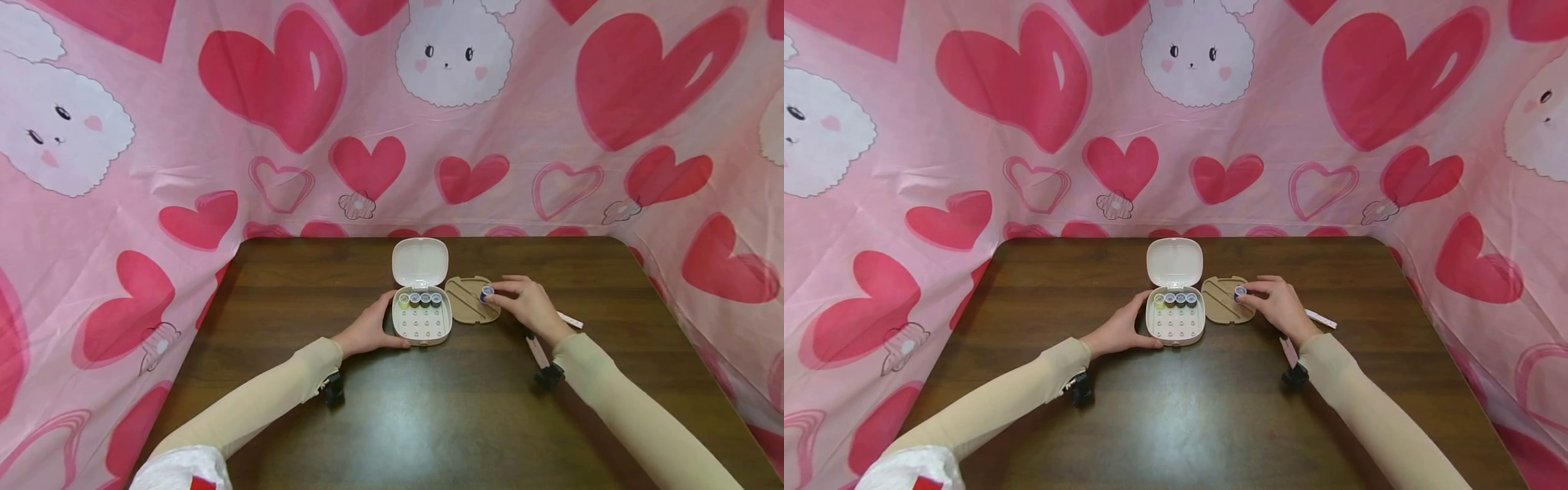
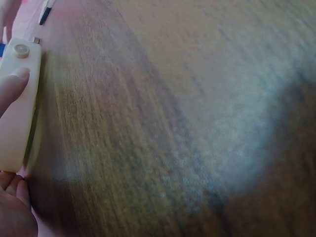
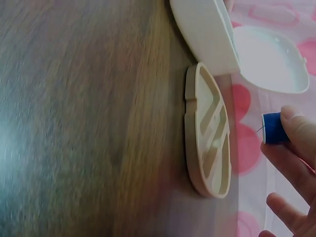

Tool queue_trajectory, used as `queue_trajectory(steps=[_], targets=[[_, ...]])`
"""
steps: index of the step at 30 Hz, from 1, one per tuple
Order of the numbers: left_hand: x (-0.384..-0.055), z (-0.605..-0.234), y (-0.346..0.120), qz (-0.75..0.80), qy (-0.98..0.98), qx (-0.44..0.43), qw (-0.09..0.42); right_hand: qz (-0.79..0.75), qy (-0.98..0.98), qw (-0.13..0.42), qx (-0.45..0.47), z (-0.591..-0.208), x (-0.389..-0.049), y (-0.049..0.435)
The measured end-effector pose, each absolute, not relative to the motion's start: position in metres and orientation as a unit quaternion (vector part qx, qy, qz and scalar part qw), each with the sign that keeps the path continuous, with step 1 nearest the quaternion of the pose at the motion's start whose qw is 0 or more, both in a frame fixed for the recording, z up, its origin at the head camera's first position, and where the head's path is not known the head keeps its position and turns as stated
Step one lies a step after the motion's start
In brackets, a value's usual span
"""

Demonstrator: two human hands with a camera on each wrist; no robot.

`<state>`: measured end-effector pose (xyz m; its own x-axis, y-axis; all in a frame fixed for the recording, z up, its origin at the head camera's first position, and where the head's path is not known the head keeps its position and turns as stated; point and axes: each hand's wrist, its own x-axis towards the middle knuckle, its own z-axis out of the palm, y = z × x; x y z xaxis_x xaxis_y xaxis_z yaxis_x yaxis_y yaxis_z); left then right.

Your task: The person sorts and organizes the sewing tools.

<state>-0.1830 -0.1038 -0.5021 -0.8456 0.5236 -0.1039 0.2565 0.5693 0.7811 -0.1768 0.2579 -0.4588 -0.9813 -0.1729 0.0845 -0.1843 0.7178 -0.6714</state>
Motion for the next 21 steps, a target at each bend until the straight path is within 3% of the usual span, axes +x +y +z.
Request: queue_trajectory(steps=[21], targets=[[-0.182,-0.502,-0.103,0.407,0.871,0.220,0.165,0.384,-0.914,0.022,0.129,-0.454,-0.178,0.221]])
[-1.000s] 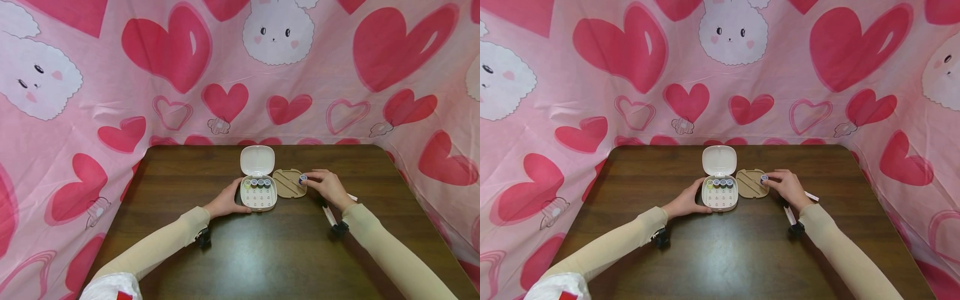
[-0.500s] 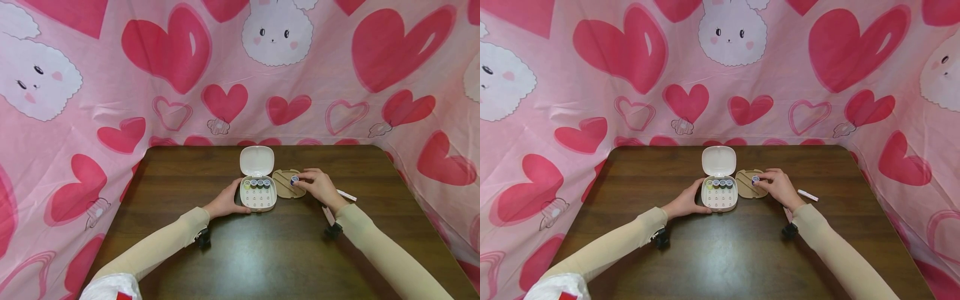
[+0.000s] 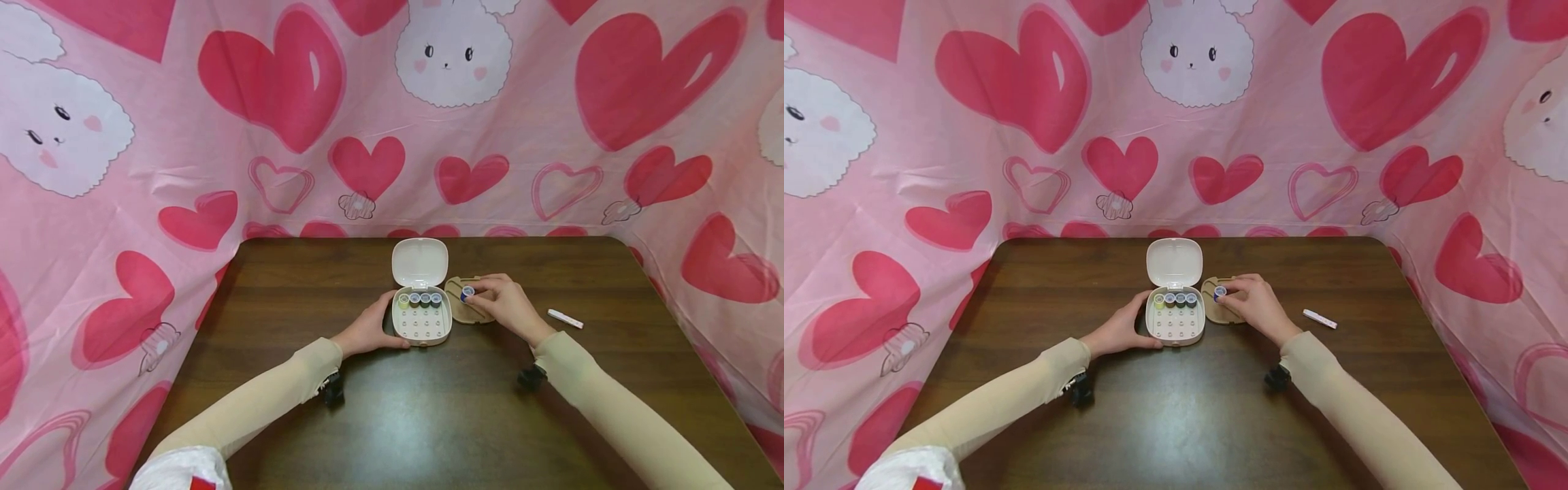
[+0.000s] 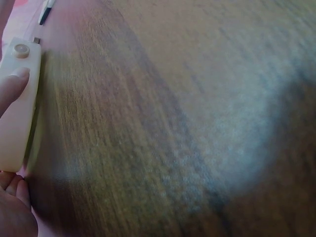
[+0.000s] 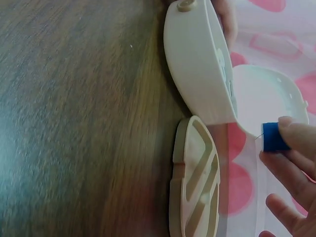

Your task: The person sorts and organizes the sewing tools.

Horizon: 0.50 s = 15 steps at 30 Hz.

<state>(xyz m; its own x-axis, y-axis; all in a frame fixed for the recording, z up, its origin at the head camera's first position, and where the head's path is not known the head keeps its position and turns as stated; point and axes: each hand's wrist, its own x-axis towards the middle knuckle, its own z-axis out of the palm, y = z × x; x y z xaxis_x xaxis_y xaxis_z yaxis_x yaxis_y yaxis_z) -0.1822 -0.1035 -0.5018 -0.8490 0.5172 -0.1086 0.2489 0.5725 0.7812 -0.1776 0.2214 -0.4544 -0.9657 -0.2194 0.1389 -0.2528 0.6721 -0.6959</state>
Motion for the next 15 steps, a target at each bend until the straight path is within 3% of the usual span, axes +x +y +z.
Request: queue_trajectory(steps=[15], targets=[[-0.182,-0.503,-0.104,0.411,0.869,0.221,0.164,0.401,-0.907,0.014,0.132,-0.454,-0.182,0.196]])
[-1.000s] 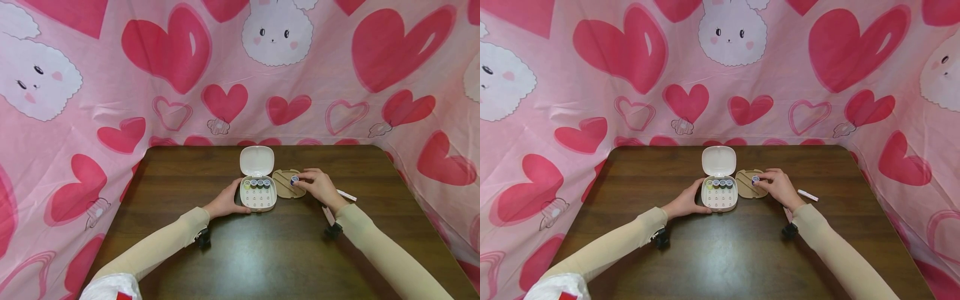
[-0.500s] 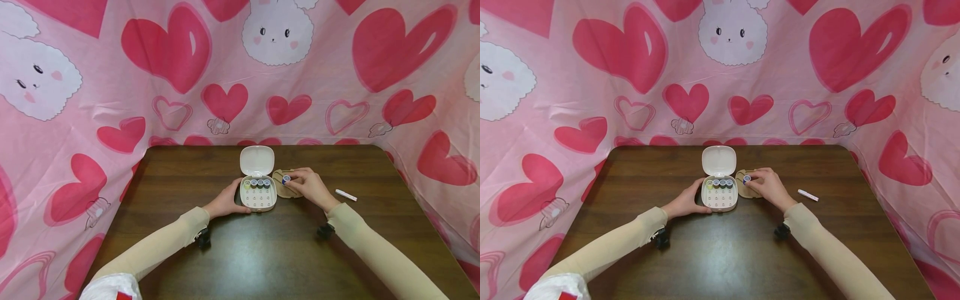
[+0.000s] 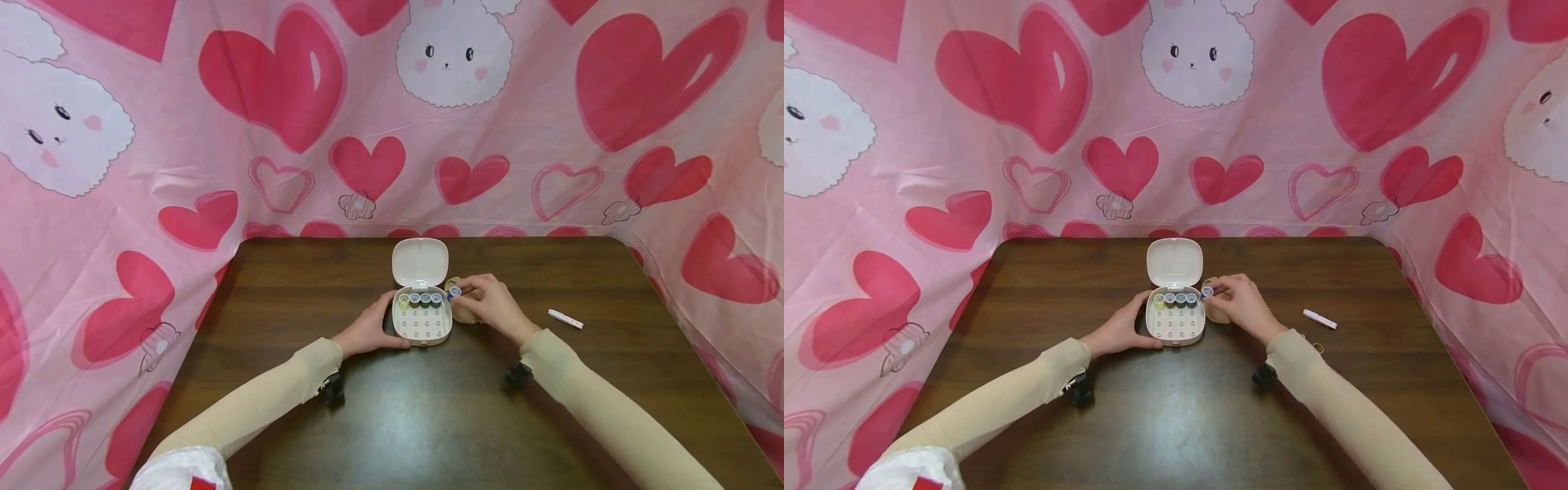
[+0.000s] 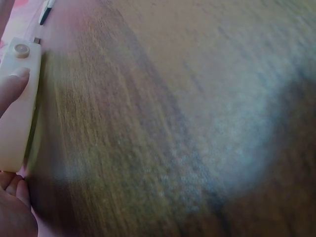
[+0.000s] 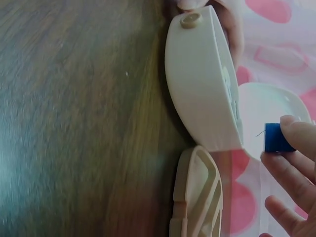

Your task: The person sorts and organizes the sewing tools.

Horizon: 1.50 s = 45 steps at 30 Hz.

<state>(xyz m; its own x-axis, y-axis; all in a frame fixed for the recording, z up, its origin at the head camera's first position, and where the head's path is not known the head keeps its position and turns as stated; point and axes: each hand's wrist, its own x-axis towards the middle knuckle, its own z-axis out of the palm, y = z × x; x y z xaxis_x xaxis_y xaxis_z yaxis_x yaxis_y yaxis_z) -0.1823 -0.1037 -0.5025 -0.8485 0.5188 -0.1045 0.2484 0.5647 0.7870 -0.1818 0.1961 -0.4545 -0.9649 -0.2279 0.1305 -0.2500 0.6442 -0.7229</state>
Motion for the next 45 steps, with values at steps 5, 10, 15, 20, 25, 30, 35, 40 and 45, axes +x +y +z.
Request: queue_trajectory(steps=[5,10,15,20,25,30,35,40,45], targets=[[-0.183,-0.504,-0.105,0.410,0.870,0.219,0.165,0.401,-0.904,0.014,0.148,-0.458,-0.182,0.188],[-0.184,-0.505,-0.104,0.405,0.872,0.220,0.166,0.382,-0.908,0.024,0.172,-0.460,-0.183,0.181],[-0.185,-0.504,-0.105,0.409,0.869,0.221,0.170,0.348,-0.915,0.049,0.199,-0.462,-0.184,0.174],[-0.186,-0.504,-0.105,0.411,0.867,0.221,0.171,0.326,-0.919,0.056,0.217,-0.465,-0.184,0.168],[-0.186,-0.504,-0.105,0.410,0.868,0.220,0.172,0.335,-0.918,0.034,0.208,-0.464,-0.181,0.160],[-0.185,-0.504,-0.105,0.404,0.871,0.220,0.173,0.341,-0.917,0.019,0.206,-0.467,-0.180,0.153],[-0.184,-0.503,-0.105,0.405,0.870,0.224,0.168,0.322,-0.922,0.020,0.214,-0.466,-0.178,0.147],[-0.184,-0.504,-0.105,0.408,0.869,0.228,0.166,0.286,-0.930,0.037,0.227,-0.466,-0.178,0.142],[-0.185,-0.505,-0.105,0.408,0.868,0.232,0.161,0.268,-0.936,0.047,0.225,-0.465,-0.177,0.136]])
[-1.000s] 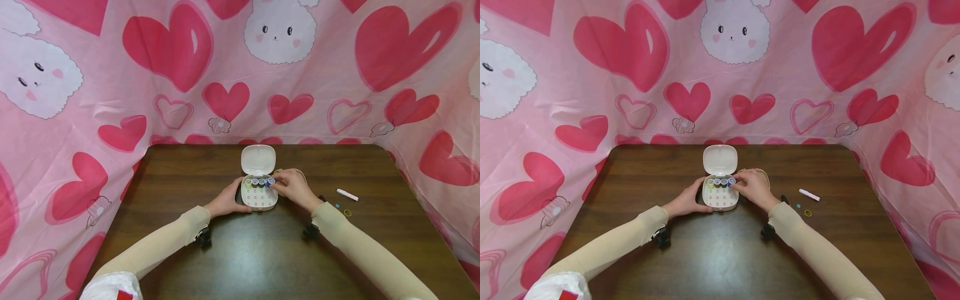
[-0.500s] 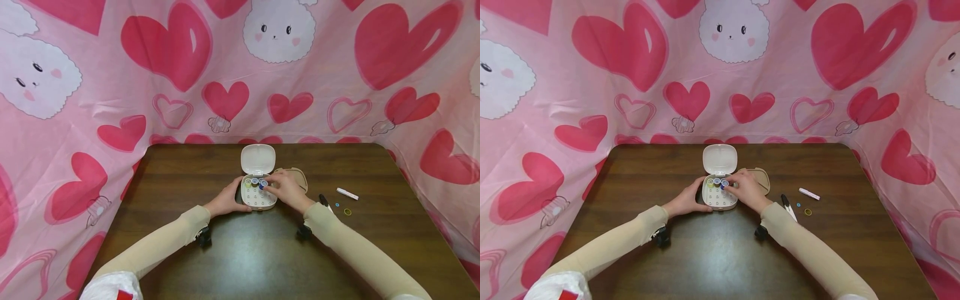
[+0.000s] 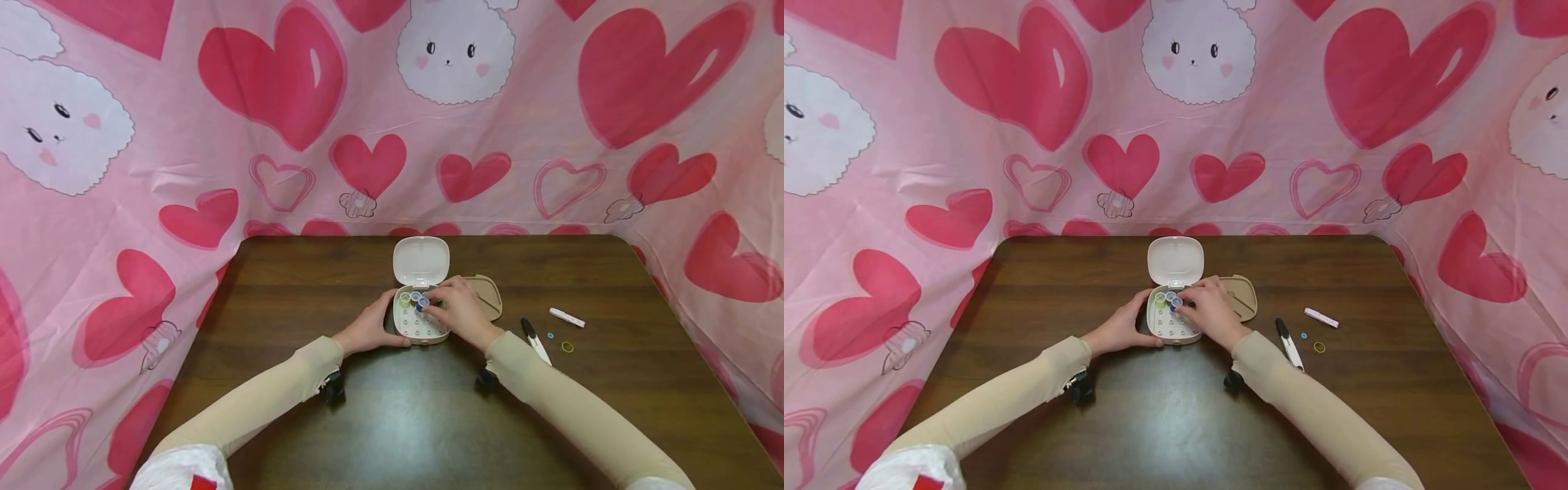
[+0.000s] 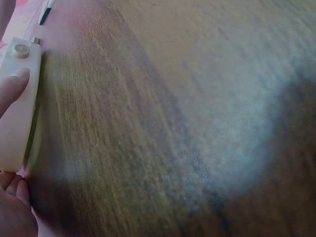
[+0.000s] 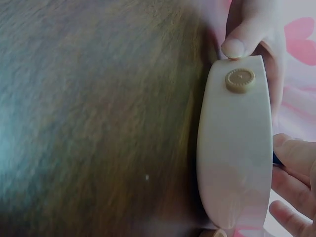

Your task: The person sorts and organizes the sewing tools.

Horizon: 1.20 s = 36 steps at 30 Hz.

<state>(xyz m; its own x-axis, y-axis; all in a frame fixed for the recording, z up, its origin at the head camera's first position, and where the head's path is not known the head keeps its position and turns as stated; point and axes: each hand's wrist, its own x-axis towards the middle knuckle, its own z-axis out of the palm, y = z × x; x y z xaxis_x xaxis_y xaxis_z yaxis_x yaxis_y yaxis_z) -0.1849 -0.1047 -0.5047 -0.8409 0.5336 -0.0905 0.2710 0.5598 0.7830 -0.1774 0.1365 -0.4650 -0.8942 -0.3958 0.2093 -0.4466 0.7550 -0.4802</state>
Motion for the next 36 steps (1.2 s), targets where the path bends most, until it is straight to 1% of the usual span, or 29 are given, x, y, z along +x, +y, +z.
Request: queue_trajectory(steps=[12,19,27,36], targets=[[-0.184,-0.506,-0.106,0.412,0.866,0.238,0.152,0.239,-0.941,0.095,0.218,-0.472,-0.175,0.118],[-0.185,-0.506,-0.105,0.413,0.866,0.241,0.149,0.221,-0.951,0.089,0.199,-0.478,-0.176,0.110],[-0.185,-0.505,-0.105,0.417,0.864,0.242,0.147,0.233,-0.948,0.091,0.198,-0.482,-0.175,0.104],[-0.186,-0.508,-0.106,0.416,0.863,0.245,0.147,0.210,-0.954,0.091,0.192,-0.484,-0.175,0.100]])
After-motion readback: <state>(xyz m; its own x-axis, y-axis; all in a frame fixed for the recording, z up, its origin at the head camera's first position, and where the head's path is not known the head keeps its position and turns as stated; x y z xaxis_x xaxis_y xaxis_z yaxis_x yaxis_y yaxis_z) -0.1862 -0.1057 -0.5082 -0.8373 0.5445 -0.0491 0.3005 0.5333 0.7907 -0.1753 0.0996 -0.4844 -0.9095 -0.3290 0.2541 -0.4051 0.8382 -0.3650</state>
